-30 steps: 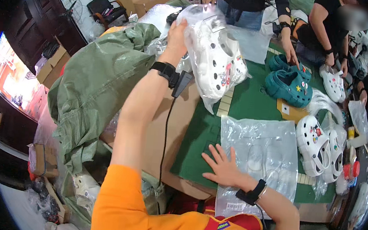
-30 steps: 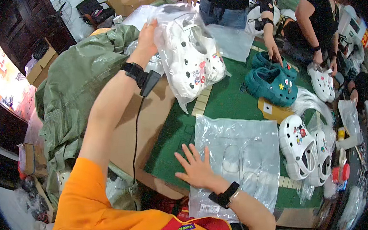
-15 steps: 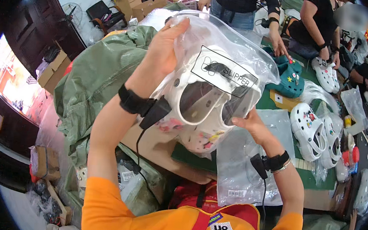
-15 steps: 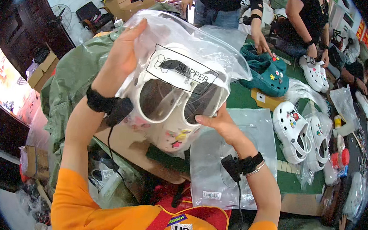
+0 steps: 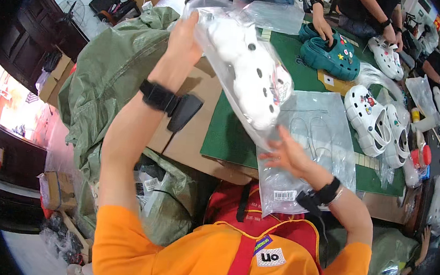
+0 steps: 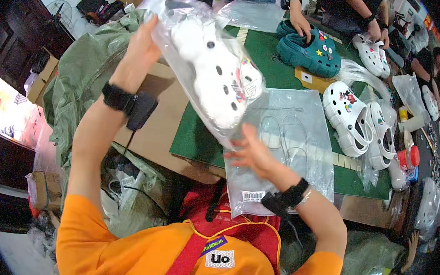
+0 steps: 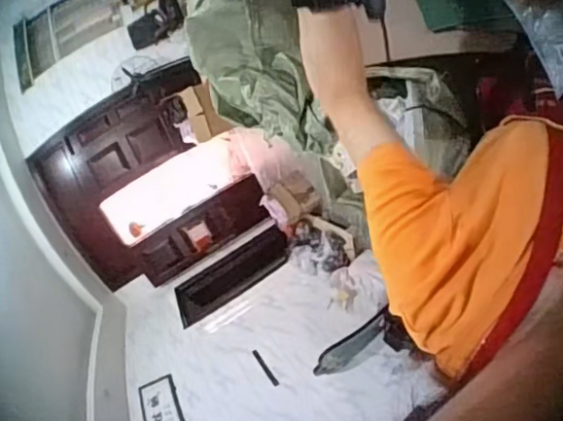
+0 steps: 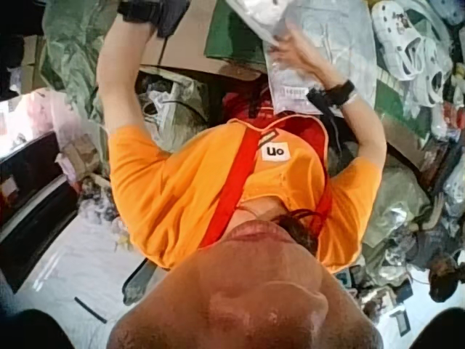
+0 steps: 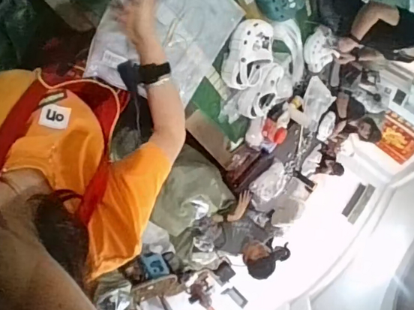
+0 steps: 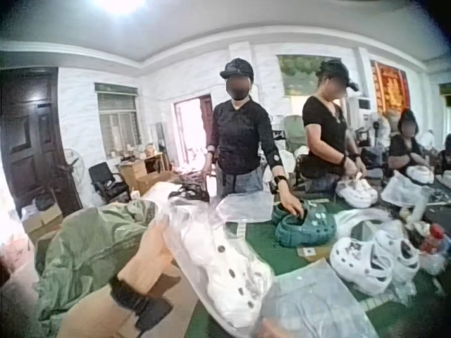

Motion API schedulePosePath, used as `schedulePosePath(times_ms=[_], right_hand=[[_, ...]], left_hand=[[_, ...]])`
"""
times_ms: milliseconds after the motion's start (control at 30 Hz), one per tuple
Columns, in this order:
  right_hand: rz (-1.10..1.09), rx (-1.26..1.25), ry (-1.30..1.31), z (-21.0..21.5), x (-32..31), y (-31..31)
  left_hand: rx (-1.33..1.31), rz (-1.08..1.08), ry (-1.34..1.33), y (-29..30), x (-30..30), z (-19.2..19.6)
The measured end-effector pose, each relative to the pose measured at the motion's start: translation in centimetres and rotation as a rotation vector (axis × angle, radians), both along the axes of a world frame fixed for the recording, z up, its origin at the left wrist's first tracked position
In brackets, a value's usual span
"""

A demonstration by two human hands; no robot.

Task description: Packaging pairs of shoes into plastic bags and placing them into a large collection bag.

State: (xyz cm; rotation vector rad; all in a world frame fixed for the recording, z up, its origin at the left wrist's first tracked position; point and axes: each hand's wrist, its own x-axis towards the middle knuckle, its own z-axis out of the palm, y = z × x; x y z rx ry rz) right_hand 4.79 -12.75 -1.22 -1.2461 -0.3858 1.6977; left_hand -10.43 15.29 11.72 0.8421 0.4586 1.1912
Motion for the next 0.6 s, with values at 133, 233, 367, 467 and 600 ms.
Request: schedulePosePath(times_ms=[133, 233, 367, 467, 600], right_hand=[[0.095, 0.063, 0.341, -1.5, -1.0, 0.3], [-0.197, 0.246, 0.389, -2.9, 0.8, 2.1], [-0.598, 0.33, 0.03, -3.1, 8.2, 5.1], [-0.585, 0.318, -0.304, 0.4, 6.9, 4.8], [-0.138, 0.434, -1.343, -2.5, 6.2, 2.4]], left_hand=[[-0.006, -0.085, 0.396, -8.3, -4.6, -1.3], [-0.034, -0.179, 0.575, -11.8, -9.5, -2.9], [-0.158, -0.49, 0.759, -19.3, -9.4, -6.7], [-0.046, -0.929, 0.759, -20.8, -7.8, -9.0], [0.415, -0.884, 0.92, -18.1, -7.9, -10.3]])
